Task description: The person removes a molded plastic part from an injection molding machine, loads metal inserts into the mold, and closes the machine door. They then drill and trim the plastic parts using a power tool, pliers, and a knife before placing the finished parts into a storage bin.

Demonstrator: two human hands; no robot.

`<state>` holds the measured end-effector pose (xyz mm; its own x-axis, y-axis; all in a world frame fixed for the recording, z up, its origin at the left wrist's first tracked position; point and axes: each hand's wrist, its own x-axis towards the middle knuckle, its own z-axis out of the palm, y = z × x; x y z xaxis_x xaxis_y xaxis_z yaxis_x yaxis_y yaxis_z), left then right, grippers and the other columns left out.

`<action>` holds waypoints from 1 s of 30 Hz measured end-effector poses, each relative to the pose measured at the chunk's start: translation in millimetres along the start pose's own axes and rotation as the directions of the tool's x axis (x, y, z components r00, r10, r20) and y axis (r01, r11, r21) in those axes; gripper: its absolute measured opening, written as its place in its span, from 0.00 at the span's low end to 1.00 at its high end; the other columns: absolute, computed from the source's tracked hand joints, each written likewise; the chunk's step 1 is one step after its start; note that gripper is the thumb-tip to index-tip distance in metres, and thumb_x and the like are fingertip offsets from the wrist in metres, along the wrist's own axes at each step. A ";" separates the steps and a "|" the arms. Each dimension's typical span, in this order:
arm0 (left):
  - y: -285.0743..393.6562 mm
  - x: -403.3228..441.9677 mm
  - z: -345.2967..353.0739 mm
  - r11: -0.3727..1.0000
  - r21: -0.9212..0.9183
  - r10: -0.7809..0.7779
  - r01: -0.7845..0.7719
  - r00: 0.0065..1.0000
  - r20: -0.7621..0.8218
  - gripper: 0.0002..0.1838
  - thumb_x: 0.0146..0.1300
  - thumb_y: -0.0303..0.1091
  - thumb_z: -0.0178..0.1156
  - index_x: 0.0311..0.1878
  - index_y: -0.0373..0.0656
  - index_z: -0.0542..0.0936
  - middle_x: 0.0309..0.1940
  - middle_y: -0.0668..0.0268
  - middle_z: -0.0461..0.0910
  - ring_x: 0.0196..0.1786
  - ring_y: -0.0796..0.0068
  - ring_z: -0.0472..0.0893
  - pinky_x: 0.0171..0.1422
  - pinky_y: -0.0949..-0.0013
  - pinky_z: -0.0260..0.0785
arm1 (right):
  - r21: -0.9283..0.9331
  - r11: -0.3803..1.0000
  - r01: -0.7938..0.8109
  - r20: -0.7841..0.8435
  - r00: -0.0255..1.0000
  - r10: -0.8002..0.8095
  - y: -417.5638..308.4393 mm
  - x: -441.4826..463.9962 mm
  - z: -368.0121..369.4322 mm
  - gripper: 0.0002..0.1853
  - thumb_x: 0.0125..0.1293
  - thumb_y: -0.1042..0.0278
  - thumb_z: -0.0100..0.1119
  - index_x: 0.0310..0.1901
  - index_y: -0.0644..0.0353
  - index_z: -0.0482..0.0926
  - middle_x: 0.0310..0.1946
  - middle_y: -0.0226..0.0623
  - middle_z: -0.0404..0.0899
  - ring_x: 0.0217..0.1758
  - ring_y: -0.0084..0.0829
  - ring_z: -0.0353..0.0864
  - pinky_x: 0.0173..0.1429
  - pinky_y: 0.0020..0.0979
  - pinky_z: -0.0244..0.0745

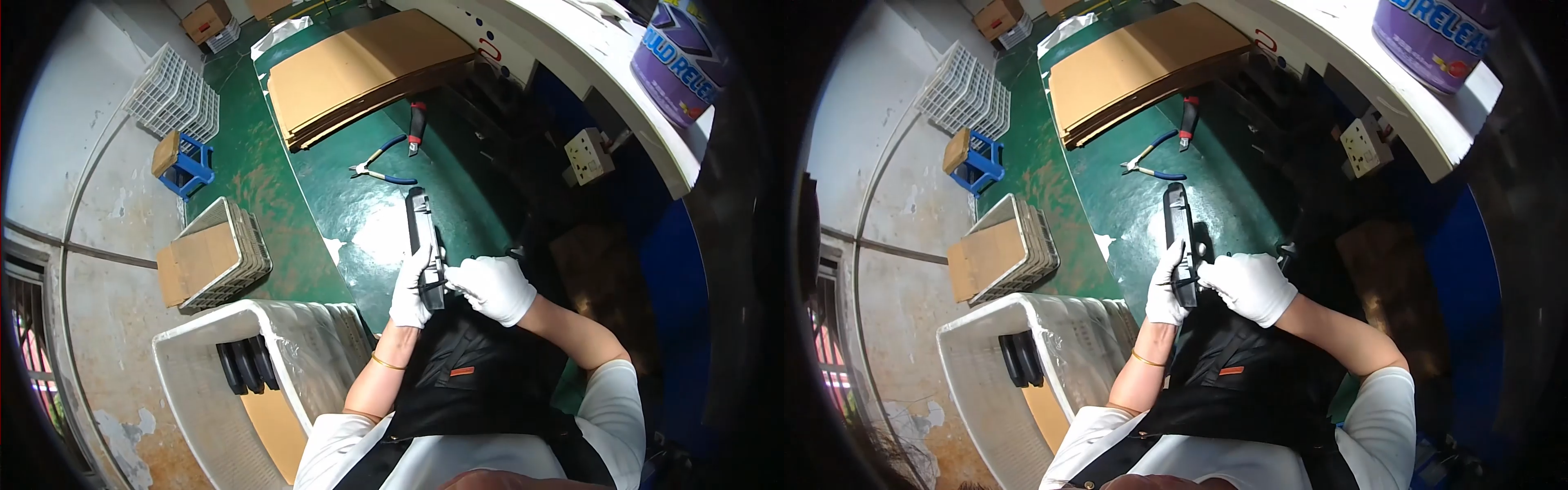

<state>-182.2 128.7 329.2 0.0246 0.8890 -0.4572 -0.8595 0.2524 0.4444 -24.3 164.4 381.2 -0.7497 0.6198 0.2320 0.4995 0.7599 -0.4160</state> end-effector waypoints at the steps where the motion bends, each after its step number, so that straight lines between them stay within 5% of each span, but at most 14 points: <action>1: 1.3 -1.5 4.8 1.000 0.002 0.001 -0.001 1.000 0.018 0.15 0.65 0.39 0.61 0.51 0.44 0.74 0.34 0.70 0.78 0.23 0.81 0.76 0.27 0.76 0.74 | 0.027 1.000 -0.012 -0.011 1.000 0.012 -0.5 -2.0 -2.1 0.09 0.52 0.70 0.61 0.38 0.50 0.78 0.23 0.31 0.75 0.27 0.35 0.79 0.29 0.36 0.73; 14: -18.2 -29.5 23.7 0.962 0.271 -0.020 -0.016 0.991 0.130 0.16 0.64 0.35 0.60 0.52 0.41 0.72 0.37 0.69 0.75 0.29 0.80 0.75 0.27 0.75 0.71 | -0.120 0.973 -0.195 -0.169 0.970 0.174 31.8 -2.2 -37.4 0.02 0.63 0.68 0.56 0.36 0.51 0.78 0.23 0.33 0.76 0.27 0.39 0.78 0.28 0.36 0.70; 20: -8.0 -31.1 17.6 0.892 0.448 -0.134 0.053 0.980 0.149 0.24 0.61 0.35 0.63 0.60 0.41 0.70 0.44 0.67 0.75 0.31 0.81 0.76 0.31 0.77 0.72 | 0.054 0.980 -0.193 -0.315 0.928 0.200 61.1 -6.1 -26.6 0.05 0.66 0.66 0.55 0.39 0.55 0.77 0.23 0.38 0.76 0.25 0.36 0.77 0.28 0.33 0.68; 22: -8.1 -36.3 24.2 0.833 0.553 -0.128 -0.022 0.964 0.231 0.32 0.60 0.34 0.64 0.67 0.41 0.65 0.47 0.69 0.74 0.41 0.80 0.75 0.43 0.75 0.70 | 0.089 0.975 -0.205 -0.364 0.904 0.224 64.7 -11.6 -29.4 0.06 0.67 0.65 0.54 0.39 0.56 0.77 0.22 0.38 0.76 0.24 0.33 0.76 0.28 0.31 0.68; 24: -8.0 -39.2 30.2 0.804 0.592 -0.129 -0.063 0.952 0.276 0.37 0.59 0.34 0.65 0.70 0.40 0.62 0.48 0.70 0.74 0.46 0.80 0.74 0.49 0.74 0.69 | 0.585 0.738 -0.336 -0.126 0.861 0.492 58.2 -21.0 -39.6 0.08 0.67 0.62 0.56 0.38 0.59 0.76 0.22 0.32 0.74 0.24 0.24 0.74 0.30 0.27 0.67; 25: -1.6 -35.3 34.3 0.661 0.715 -0.080 -0.226 0.927 0.367 0.38 0.57 0.36 0.66 0.70 0.42 0.62 0.48 0.67 0.74 0.47 0.76 0.75 0.50 0.71 0.69 | 0.758 0.527 -0.384 0.031 0.829 0.559 57.8 -22.8 -46.5 0.10 0.67 0.61 0.57 0.37 0.60 0.76 0.22 0.30 0.74 0.24 0.19 0.72 0.31 0.24 0.67; 28: 15.5 -33.0 45.4 0.274 0.818 -0.049 -0.505 0.843 0.536 0.41 0.55 0.39 0.67 0.71 0.44 0.62 0.49 0.62 0.75 0.49 0.68 0.76 0.52 0.66 0.70 | 0.797 0.422 -0.432 0.218 0.858 0.465 57.7 -37.6 -58.3 0.16 0.66 0.55 0.61 0.40 0.62 0.76 0.26 0.26 0.74 0.29 0.16 0.72 0.35 0.24 0.69; 30: 26.4 -35.6 60.3 -0.126 0.779 -0.108 -0.615 0.789 0.605 0.42 0.52 0.41 0.67 0.71 0.47 0.62 0.50 0.56 0.74 0.50 0.60 0.76 0.53 0.61 0.69 | 0.811 0.370 -0.454 0.299 0.864 0.405 55.5 -44.3 -61.3 0.19 0.65 0.52 0.63 0.41 0.63 0.76 0.28 0.23 0.74 0.31 0.15 0.71 0.37 0.24 0.71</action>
<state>-175.0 126.8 403.6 0.4214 0.9050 0.0576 0.4907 -0.2810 0.8248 63.2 191.2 401.7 -0.5753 0.7848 -0.2307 0.1725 -0.1593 -0.9720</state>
